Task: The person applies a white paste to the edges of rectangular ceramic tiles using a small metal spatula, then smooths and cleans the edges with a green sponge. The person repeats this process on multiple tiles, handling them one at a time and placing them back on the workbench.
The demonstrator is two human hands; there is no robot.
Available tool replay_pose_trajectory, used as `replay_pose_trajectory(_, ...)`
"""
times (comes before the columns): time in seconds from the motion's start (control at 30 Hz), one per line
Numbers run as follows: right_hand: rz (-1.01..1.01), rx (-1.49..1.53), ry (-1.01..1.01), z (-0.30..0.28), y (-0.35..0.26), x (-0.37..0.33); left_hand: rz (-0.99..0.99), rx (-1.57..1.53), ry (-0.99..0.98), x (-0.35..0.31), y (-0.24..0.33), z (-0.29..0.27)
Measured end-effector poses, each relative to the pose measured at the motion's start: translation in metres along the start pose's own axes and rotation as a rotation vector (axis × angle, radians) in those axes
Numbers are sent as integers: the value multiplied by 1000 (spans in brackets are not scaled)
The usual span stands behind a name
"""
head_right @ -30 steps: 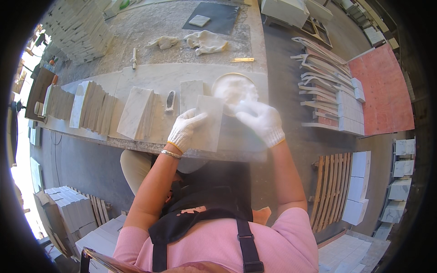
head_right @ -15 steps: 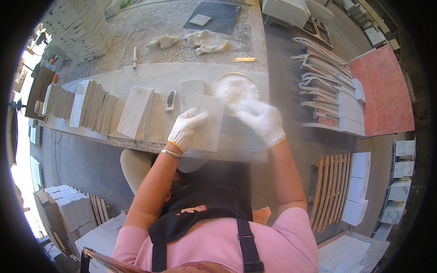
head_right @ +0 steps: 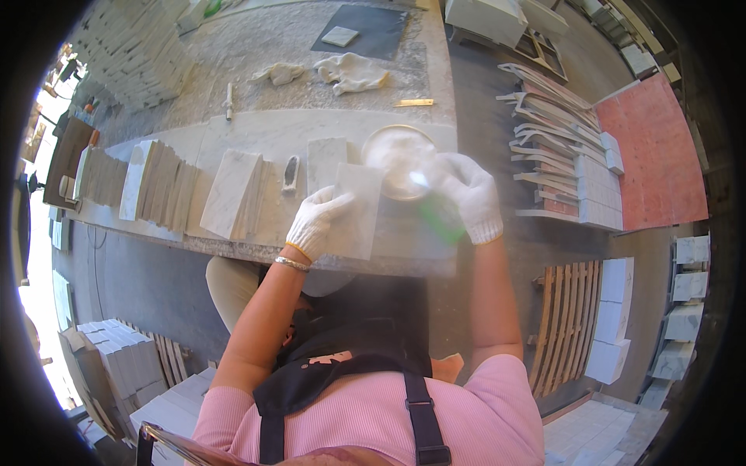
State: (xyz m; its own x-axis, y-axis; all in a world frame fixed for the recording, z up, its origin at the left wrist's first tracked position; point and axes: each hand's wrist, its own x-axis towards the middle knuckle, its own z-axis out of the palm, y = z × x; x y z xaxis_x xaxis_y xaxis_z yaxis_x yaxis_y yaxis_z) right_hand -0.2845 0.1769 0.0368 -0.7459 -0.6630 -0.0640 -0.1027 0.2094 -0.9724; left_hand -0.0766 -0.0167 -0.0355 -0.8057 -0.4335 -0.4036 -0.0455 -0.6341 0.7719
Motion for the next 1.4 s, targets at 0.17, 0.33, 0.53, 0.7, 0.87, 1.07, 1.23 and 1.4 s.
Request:
replay_pose_trajectory(0.17,-146,167,145,-25,20,35,22,81,-5,2,-1,-2)
replay_pose_trajectory(0.33,-58,-29,263,-34,46,80,11,77,10,-1,2,0)
replay_pose_trajectory(0.53,-14,-349,218,-21,88,113,13,128,19,-1,1,-2)
replay_pose_trajectory(0.7,3,-465,207,-23,80,109,24,114,6,0,-1,-4)
replay_pose_trajectory(0.87,-119,-670,254,-25,28,45,10,86,5,0,0,-1)
replay_pose_trajectory(1.07,103,-798,19,8,-1,0,17,121,-8,-4,8,5)
replay_pose_trajectory(1.23,-93,-683,92,11,9,8,93,236,63,-12,21,17)
replay_pose_trajectory(1.4,-24,-531,84,9,15,17,92,406,136,-8,42,32)
